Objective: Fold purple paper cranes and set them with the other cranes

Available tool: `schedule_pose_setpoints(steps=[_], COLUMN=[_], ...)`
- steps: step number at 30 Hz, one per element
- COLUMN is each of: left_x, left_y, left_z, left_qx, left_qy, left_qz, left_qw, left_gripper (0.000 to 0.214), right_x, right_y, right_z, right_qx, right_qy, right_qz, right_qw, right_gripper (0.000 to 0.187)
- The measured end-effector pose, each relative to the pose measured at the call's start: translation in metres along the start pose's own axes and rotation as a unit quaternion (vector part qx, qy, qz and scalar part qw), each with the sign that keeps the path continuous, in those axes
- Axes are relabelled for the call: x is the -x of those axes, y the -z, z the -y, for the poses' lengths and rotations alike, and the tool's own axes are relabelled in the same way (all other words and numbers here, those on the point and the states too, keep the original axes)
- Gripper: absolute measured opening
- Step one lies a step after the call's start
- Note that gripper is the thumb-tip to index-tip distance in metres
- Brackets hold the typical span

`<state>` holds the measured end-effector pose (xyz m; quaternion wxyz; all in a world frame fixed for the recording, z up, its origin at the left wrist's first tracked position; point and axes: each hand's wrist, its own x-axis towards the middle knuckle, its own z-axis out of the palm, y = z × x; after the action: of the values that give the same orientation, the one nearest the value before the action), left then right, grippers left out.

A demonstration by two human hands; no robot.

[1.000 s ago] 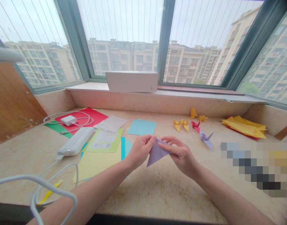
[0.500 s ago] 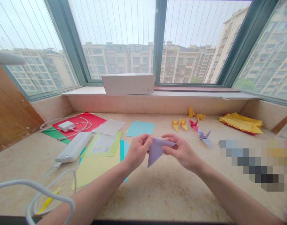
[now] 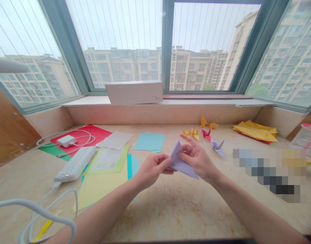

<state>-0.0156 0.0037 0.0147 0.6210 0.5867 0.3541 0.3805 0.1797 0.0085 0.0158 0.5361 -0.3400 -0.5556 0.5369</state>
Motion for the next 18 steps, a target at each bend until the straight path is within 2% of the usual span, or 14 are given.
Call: schedule_pose_setpoints(steps=[3, 6, 10, 18], left_x=[-0.002, -0.004, -0.003, 0.002], left_y=[0.002, 0.005, 0.005, -0.001], left_z=[0.001, 0.002, 0.000, 0.004], left_qx=[0.003, 0.005, 0.003, -0.058], left_qy=[-0.040, -0.074, -0.077, -0.093], left_qz=[-0.020, -0.049, -0.055, -0.009], left_qw=[0.999, 0.996, 0.996, 0.994], left_gripper=[0.040, 0.037, 0.036, 0.037], right_x=[-0.001, 0.000, 0.003, 0.010], right_y=[0.000, 0.000, -0.001, -0.004], right_z=[-0.003, -0.005, -0.004, 0.002], right_qx=[0.011, 0.058, 0.114, 0.266], right_qy=[0.015, 0.002, -0.009, 0.098], right_qz=[-0.010, -0.013, -0.032, -0.080], right_qw=[1.000, 0.998, 0.993, 0.956], right_gripper=[0.070, 0.045, 0.031, 0.019])
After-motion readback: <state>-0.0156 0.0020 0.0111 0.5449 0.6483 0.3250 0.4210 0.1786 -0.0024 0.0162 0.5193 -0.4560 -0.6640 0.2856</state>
